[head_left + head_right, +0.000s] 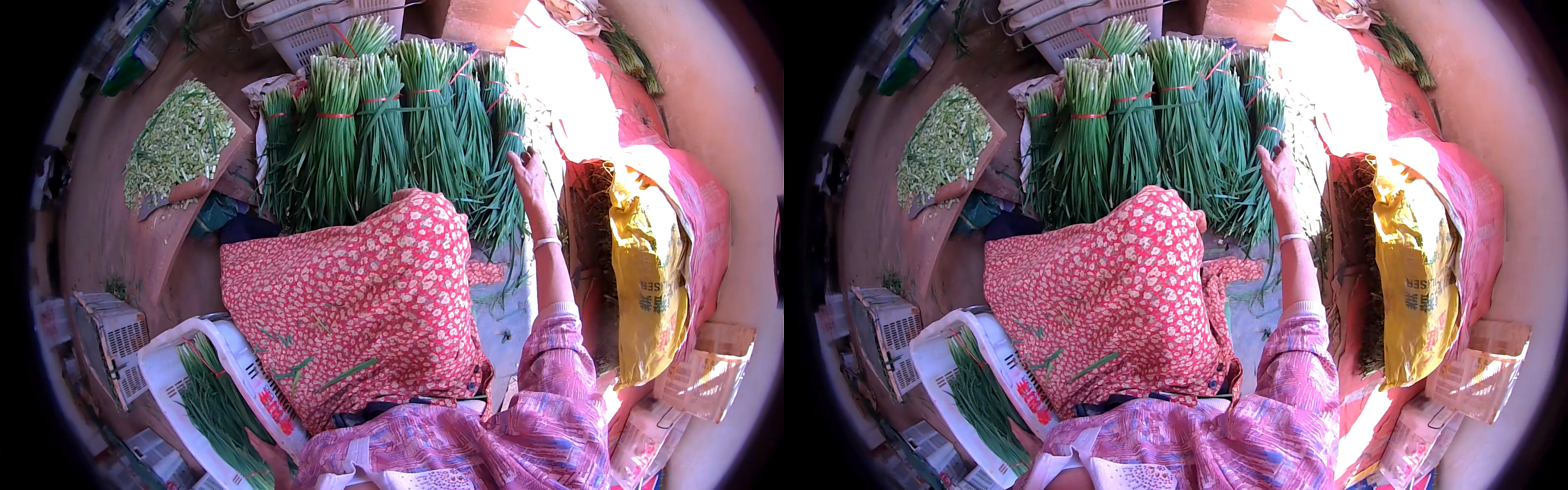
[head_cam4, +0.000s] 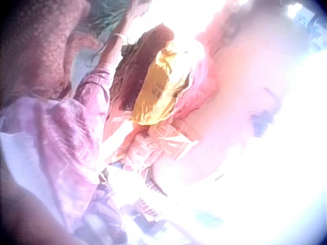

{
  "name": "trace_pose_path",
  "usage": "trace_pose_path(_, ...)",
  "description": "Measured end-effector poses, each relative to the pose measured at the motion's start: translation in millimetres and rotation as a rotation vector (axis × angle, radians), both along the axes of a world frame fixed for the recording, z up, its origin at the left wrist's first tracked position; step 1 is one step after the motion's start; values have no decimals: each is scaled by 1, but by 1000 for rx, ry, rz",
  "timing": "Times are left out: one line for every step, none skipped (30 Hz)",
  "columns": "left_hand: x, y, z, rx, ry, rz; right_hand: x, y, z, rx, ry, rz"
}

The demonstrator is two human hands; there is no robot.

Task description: The person sorts and organizes bundles of green chives, tying them with red bands, cutting off the ends with a large knife, and placing the processed chives into a white plastic crate.

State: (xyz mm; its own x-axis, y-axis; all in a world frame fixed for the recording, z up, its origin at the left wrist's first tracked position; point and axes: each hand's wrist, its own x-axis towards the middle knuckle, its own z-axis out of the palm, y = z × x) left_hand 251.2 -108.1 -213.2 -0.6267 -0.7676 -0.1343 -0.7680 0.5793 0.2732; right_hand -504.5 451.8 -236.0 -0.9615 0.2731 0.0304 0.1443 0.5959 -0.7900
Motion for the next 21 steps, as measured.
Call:
trace_pose_path(22, 11, 7, -45, -30, -22, -12, 12, -14, 50, -30, -34)
trace_pose_path(34, 15, 15, -67, -93, -55, -22, 26, -32, 125, -91, -75)
trace_pose_path(45, 18, 25, -73, -189, -51, -35, 34, -47, 206, -106, -59)
trace_pose_path(49, 17, 35, -41, -258, -43, -43, 45, -65, 279, -158, -105)
trace_pose_path(48, 8, 46, 12, -357, 9, -53, 51, -79, 352, -207, -144)
trace_pose_path(47, -4, 60, 71, -469, 72, -63, 53, -88, 343, -336, -162)
trace_pose_path(52, -13, 82, 122, -605, 163, -69, 39, -91, 309, -415, -153)
trace_pose_path(48, -35, 101, 183, -752, 229, -74, 37, -97, 305, -400, -154)
trace_pose_path(39, -61, 120, 205, -853, 274, -79, 36, -105, 299, -386, -156)
trace_pose_path(25, -84, 134, 159, -855, 299, -85, 36, -112, 234, -396, -176)
trace_pose_path(10, -103, 144, 68, -753, 297, -89, 37, -119, 169, -406, -194)
trace_pose_path(-7, -106, 139, -185, -386, 345, -91, 37, -122, 109, -412, -213)
trace_pose_path(-26, -118, 140, -242, -66, 317, -94, 34, -122, 77, -411, -181)
trace_pose_path(-52, -131, 138, -214, 74, 275, -94, 32, -119, 49, -405, -152)
trace_pose_path(-116, -136, 122, -119, 265, 185, -88, 42, -112, 40, -387, -149)
trace_pose_path(-192, -134, 125, -27, 324, 126, -73, 54, -110, 18, -245, -206)
trace_pose_path(-297, -84, 146, 49, 403, 6, -53, 73, -103, -115, -197, -204)
trace_pose_path(-343, -54, 170, 31, 438, -96, -40, 53, -90, -194, -181, -161)
trace_pose_path(-369, -31, 184, 48, 490, -103, -30, 22, -65, -270, -165, -93)
trace_pose_path(-399, -10, 192, 115, 530, -209, -15, 1, -40, -248, -62, -43)
trace_pose_path(-435, 18, 202, 137, 527, -299, 1, -15, -11, -227, 48, 5)
